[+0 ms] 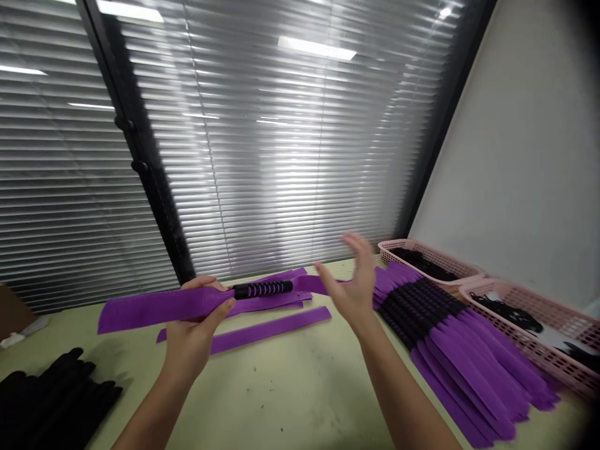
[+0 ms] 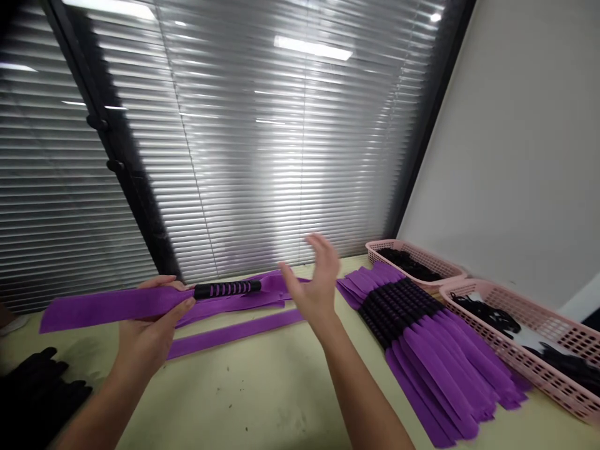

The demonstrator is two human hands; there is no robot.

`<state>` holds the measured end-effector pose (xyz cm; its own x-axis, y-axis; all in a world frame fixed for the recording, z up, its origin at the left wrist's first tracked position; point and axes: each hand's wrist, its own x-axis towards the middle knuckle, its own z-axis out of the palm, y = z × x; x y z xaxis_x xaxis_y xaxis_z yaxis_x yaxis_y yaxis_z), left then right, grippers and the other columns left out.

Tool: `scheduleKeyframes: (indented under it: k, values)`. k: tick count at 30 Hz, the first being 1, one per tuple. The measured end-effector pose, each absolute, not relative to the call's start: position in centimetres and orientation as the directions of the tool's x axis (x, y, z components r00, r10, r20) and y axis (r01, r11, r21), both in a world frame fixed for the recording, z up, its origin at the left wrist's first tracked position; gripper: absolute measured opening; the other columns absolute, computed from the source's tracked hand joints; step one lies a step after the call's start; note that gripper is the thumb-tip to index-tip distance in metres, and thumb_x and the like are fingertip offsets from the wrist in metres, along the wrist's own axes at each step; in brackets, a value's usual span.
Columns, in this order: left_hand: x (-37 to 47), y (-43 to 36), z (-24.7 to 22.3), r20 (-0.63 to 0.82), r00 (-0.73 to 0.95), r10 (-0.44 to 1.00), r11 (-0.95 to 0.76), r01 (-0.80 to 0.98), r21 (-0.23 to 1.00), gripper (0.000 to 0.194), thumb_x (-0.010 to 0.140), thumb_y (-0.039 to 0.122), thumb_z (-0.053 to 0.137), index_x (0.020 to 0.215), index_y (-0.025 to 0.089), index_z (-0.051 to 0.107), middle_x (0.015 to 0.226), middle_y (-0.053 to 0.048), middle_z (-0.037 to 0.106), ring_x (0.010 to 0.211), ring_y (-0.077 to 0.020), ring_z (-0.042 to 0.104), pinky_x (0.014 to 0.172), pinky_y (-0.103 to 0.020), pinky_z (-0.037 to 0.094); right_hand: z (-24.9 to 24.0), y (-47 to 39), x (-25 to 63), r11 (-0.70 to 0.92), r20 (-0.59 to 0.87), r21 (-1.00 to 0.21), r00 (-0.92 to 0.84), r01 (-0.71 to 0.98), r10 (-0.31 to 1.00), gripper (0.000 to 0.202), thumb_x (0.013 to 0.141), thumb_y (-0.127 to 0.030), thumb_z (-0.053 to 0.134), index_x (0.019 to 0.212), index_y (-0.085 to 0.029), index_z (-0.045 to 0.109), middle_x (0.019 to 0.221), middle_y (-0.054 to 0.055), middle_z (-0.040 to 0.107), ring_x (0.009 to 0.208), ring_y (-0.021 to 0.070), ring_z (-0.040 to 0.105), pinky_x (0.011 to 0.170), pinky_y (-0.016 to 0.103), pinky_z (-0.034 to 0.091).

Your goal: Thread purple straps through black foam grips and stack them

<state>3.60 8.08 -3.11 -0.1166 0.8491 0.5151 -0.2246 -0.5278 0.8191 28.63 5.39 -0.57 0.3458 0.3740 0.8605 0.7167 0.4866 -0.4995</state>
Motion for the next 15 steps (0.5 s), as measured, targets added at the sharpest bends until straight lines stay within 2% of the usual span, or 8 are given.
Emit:
scheduleKeyframes:
  k: [2, 3, 6, 9, 12, 15]
  values:
    - [3.8, 7.7, -2.9, 0.526, -0.098, 0.845, -0.533, -0.242, 0.811, 0.044, 0.062, 0.017, 0.080, 0.101, 0.024, 0.062, 0.083, 0.002, 0.063, 0.080, -0.0115, 0.060, 0.074, -0.020, 0.051, -0.8, 4.9, 27.3, 0.577, 0.799, -0.459, 0.029, 0.675, 0.601, 0.053, 0.077, -0.042, 0.070, 0.126, -0.031, 0.053, 0.128, 0.006, 0.055, 0.123, 0.0281, 0.046, 0.103, 0.044, 0.036]
    - [3.9, 7.4, -2.8, 0.518, -0.087, 0.851, -0.521, -0.265, 0.812, 0.042, 0.062, 0.017, 0.080, 0.099, 0.025, 0.062, 0.084, 0.002, 0.062, 0.081, -0.0116, 0.060, 0.077, -0.020, 0.051, -1.0, 4.9, 26.7, 0.608, 0.748, -0.430, -0.114, 0.668, 0.654, 0.055, 0.076, -0.043, 0.071, 0.127, -0.031, 0.053, 0.128, 0.006, 0.056, 0.120, 0.0278, 0.049, 0.101, 0.044, 0.037]
    - [4.2, 6.9, -2.6, 0.463, -0.069, 0.884, -0.458, -0.338, 0.822, 0.036, 0.063, 0.015, 0.079, 0.093, 0.025, 0.062, 0.084, 0.003, 0.062, 0.085, -0.0109, 0.061, 0.085, -0.021, 0.051, -2.0, 5.2, 25.2, 0.647, 0.636, -0.313, -0.353, 0.695, 0.687, 0.045, 0.079, -0.042, 0.068, 0.120, -0.027, 0.058, 0.113, 0.005, 0.066, 0.105, 0.0241, 0.058, 0.095, 0.040, 0.040]
    - [4.2, 6.6, -2.6, 0.427, -0.067, 0.902, -0.417, -0.394, 0.819, 0.033, 0.063, 0.015, 0.080, 0.090, 0.024, 0.063, 0.084, 0.004, 0.063, 0.084, -0.0095, 0.062, 0.085, -0.018, 0.051, -2.5, 5.5, 24.9, 0.645, 0.593, -0.302, -0.391, 0.702, 0.704, 0.029, 0.087, -0.038, 0.060, 0.113, -0.024, 0.062, 0.094, 0.003, 0.070, 0.087, 0.0189, 0.064, 0.079, 0.030, 0.044]
    - [4.1, 6.5, -2.6, 0.372, -0.064, 0.926, -0.368, -0.370, 0.853, 0.041, 0.063, 0.019, 0.081, 0.099, 0.025, 0.063, 0.087, 0.003, 0.065, 0.089, -0.0119, 0.064, 0.086, -0.021, 0.052, -1.9, 5.4, 25.7, 0.643, 0.607, -0.345, -0.360, 0.684, 0.708, 0.029, 0.087, -0.036, 0.059, 0.114, -0.024, 0.063, 0.097, 0.002, 0.070, 0.085, 0.0174, 0.064, 0.071, 0.026, 0.044]
    - [4.7, 6.4, -3.0, 0.306, 0.016, 0.952, -0.289, -0.288, 0.913, 0.057, 0.064, 0.025, 0.081, 0.116, 0.027, 0.058, 0.103, -0.001, 0.066, 0.098, -0.0178, 0.064, 0.087, -0.029, 0.053, -0.5, 5.0, 28.3, 0.593, 0.633, -0.404, -0.256, 0.696, 0.731, 0.028, 0.083, -0.033, 0.064, 0.111, -0.028, 0.065, 0.100, 0.001, 0.071, 0.088, 0.0195, 0.064, 0.073, 0.029, 0.045]
